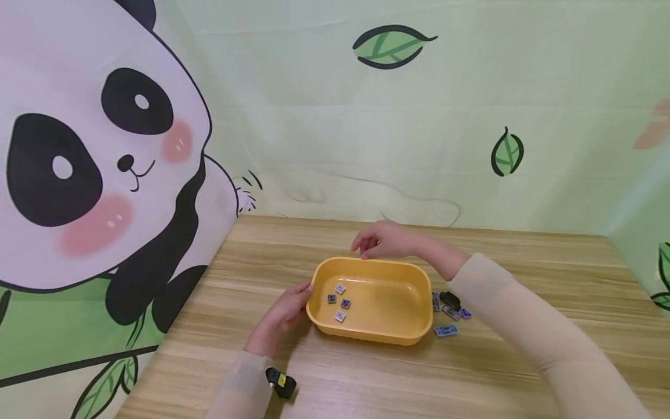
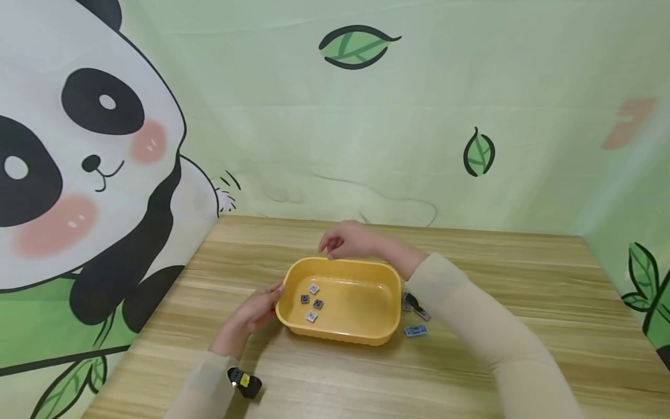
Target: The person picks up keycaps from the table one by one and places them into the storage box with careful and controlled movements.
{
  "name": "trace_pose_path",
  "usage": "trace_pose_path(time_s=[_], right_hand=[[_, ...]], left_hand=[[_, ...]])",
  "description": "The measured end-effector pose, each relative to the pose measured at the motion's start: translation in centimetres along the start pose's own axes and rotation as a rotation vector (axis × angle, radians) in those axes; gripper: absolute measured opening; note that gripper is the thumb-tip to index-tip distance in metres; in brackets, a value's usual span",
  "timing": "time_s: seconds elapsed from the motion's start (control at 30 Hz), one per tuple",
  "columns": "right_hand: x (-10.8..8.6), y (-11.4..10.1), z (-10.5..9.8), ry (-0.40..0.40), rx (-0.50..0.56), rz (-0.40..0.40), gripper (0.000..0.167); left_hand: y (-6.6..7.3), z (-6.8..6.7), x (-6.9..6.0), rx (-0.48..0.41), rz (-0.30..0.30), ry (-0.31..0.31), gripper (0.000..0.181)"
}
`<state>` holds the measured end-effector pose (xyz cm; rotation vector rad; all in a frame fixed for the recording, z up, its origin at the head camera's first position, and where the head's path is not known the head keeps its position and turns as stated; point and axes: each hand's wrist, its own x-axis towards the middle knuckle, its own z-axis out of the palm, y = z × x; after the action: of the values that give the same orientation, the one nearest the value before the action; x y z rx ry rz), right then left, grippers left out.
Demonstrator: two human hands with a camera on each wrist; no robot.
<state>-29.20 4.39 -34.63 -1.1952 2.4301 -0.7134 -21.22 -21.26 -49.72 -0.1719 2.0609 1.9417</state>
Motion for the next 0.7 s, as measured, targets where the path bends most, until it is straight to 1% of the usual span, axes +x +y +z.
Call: trace_pose_path(time_s=[0.23, 0.4, 0.6, 0.7], right_hand=[[-2.9, -0.4, -1.3, 0.101, 0.058, 0.017, 0.025], [-5.4, -0.4, -2.3, 0.166, 0.072, 0.026, 0.024], [-9.2, 0.3, -2.8, 0.259, 0.104, 0.068, 0.023], [-11.0, 0.8, -2.7, 0.290, 0.109, 0.094, 0.023]], left_hand=[[0.1, 0.1, 0.0, -0.015, -0.008, -0.001, 0.051], [0.2, 0.1, -0.1, -0.013, -0.011, 0.000, 0.051], [0.3, 0.4, -0.1, -0.013, -0.020, 0.008, 0.051], [0.2, 0.4, -0.1, -0.013, -0.020, 0.016, 0.051]])
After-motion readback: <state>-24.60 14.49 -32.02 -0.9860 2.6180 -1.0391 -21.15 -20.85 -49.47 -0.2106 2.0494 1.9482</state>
